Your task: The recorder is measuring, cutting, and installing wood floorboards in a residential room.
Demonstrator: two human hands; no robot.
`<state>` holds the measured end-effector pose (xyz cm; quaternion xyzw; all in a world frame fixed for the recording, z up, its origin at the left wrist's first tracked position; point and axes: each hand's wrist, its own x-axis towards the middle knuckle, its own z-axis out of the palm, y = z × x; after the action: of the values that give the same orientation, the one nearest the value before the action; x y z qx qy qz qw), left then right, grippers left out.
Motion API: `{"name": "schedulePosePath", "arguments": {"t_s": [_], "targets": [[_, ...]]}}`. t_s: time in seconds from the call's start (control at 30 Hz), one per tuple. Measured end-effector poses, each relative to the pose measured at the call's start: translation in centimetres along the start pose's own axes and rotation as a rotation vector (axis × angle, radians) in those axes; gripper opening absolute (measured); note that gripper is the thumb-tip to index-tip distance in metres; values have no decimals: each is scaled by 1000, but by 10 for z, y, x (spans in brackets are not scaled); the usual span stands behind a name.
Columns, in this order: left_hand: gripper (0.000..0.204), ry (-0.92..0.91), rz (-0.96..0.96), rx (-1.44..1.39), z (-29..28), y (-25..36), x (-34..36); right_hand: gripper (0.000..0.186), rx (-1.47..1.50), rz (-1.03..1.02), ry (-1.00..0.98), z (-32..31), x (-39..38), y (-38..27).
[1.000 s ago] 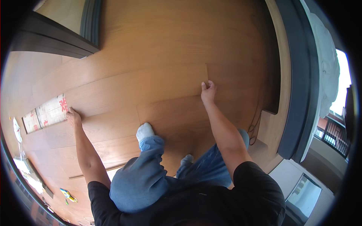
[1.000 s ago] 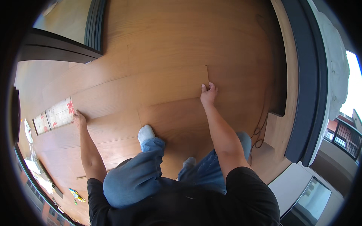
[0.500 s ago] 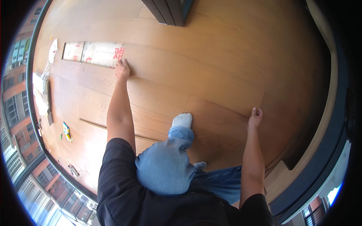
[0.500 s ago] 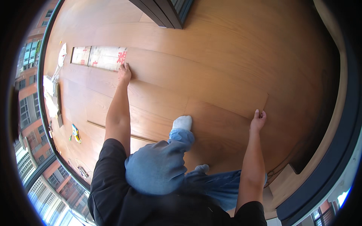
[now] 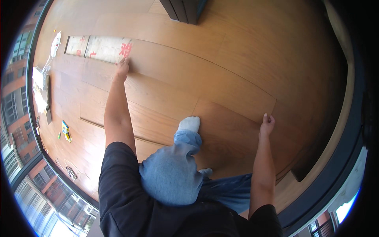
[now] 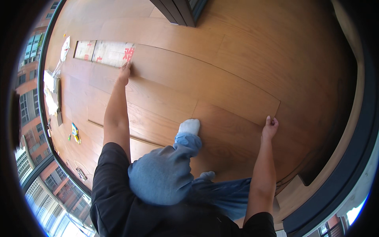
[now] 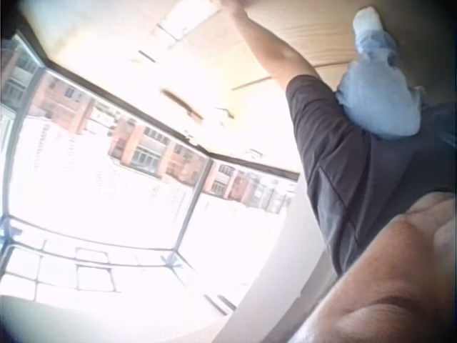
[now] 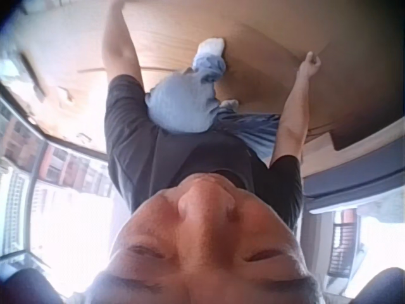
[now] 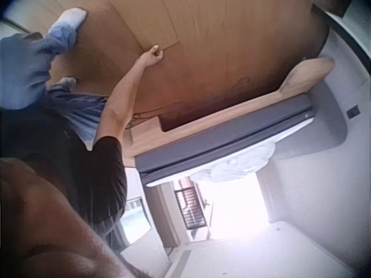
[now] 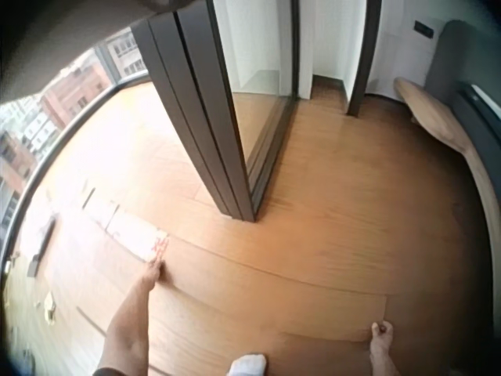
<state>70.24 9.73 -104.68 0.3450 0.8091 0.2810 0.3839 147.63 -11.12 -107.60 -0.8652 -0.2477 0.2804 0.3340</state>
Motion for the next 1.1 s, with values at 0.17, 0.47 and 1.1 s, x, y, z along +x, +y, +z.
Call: {"name": "schedulePosePath", "arguments": {"t_s": [0.17, 0.47, 1.1], "targets": [[49, -34, 14, -57, 27, 3, -17, 57, -9, 10, 47, -12, -2, 2], [41, -96, 59, 131, -35, -18, 41, 56, 108, 86, 48, 19, -15, -13], [66, -55, 116, 465, 4, -17, 30, 39, 711, 558, -88, 64, -121, -65]]}}
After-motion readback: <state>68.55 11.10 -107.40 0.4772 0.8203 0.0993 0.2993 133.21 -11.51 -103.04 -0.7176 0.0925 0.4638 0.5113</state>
